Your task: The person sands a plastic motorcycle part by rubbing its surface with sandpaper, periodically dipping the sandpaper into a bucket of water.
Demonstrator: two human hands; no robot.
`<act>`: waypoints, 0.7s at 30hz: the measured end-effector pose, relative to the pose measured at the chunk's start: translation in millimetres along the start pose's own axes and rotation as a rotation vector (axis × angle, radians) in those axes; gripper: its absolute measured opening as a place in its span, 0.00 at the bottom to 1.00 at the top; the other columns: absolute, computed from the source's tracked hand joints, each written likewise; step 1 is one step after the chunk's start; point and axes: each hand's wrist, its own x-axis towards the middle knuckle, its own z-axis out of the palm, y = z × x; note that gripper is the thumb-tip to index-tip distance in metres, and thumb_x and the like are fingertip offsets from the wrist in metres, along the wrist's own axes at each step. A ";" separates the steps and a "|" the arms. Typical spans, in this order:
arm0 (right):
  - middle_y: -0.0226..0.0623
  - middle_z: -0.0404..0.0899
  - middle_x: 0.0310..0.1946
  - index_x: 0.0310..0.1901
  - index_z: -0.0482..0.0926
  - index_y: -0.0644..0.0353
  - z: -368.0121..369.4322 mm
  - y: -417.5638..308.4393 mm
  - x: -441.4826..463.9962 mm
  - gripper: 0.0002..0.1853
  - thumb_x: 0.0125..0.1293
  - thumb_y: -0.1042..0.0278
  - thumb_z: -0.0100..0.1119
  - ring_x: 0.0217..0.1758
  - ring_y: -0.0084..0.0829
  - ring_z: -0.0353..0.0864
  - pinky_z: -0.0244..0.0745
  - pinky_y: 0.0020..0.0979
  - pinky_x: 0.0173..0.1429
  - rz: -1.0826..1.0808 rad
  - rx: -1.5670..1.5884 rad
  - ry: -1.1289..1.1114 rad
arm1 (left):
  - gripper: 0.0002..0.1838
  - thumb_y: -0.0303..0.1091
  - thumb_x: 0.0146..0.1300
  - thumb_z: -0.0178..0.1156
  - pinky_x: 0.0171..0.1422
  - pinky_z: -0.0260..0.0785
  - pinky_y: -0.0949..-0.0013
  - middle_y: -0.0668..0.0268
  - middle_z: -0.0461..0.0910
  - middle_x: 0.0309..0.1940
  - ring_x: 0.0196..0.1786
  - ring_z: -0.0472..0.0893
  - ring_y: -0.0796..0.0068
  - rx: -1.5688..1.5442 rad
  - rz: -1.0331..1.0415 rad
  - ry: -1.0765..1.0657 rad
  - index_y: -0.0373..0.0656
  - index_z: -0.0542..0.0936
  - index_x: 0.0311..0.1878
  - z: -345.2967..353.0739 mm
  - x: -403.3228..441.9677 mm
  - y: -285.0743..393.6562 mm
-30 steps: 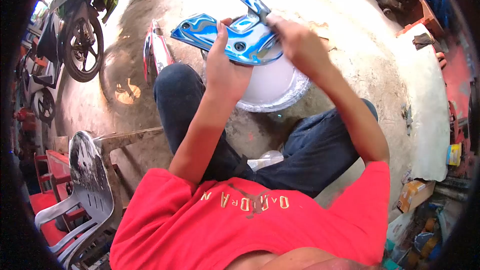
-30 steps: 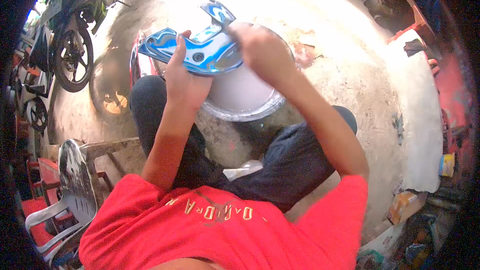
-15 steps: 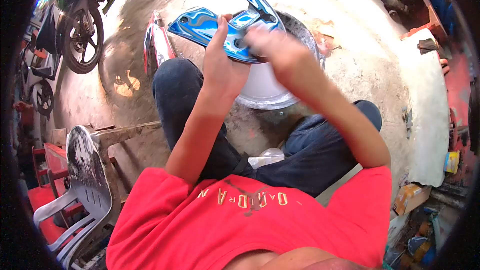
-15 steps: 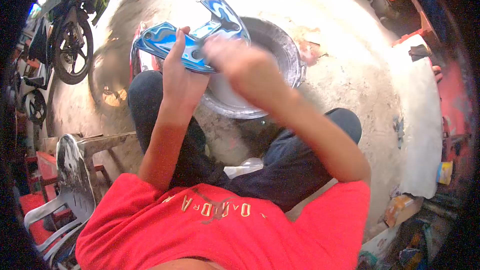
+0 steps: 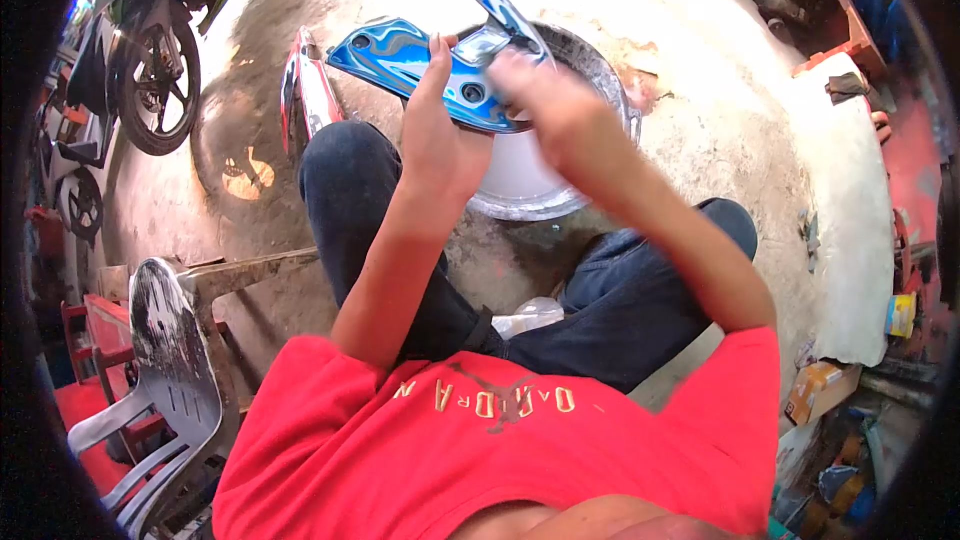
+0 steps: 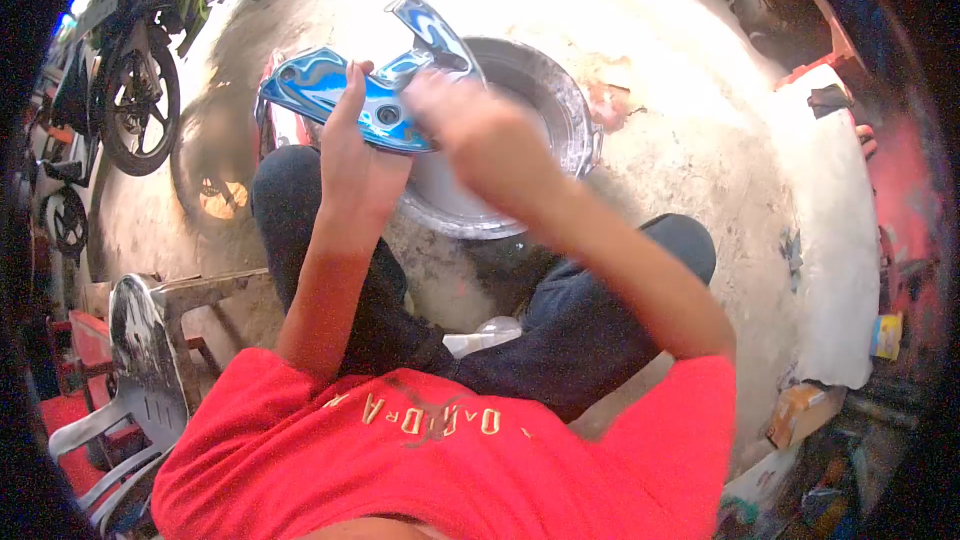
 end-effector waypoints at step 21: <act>0.48 0.82 0.56 0.59 0.79 0.62 -6.5 -15.6 -1.2 0.20 0.66 0.83 0.53 0.58 0.46 0.83 0.76 0.41 0.66 -0.045 0.075 -0.038 | 0.14 0.43 0.78 0.51 0.65 0.73 0.48 0.55 0.78 0.55 0.59 0.80 0.57 -0.042 -0.016 -0.154 0.44 0.72 0.56 -17.1 9.7 0.2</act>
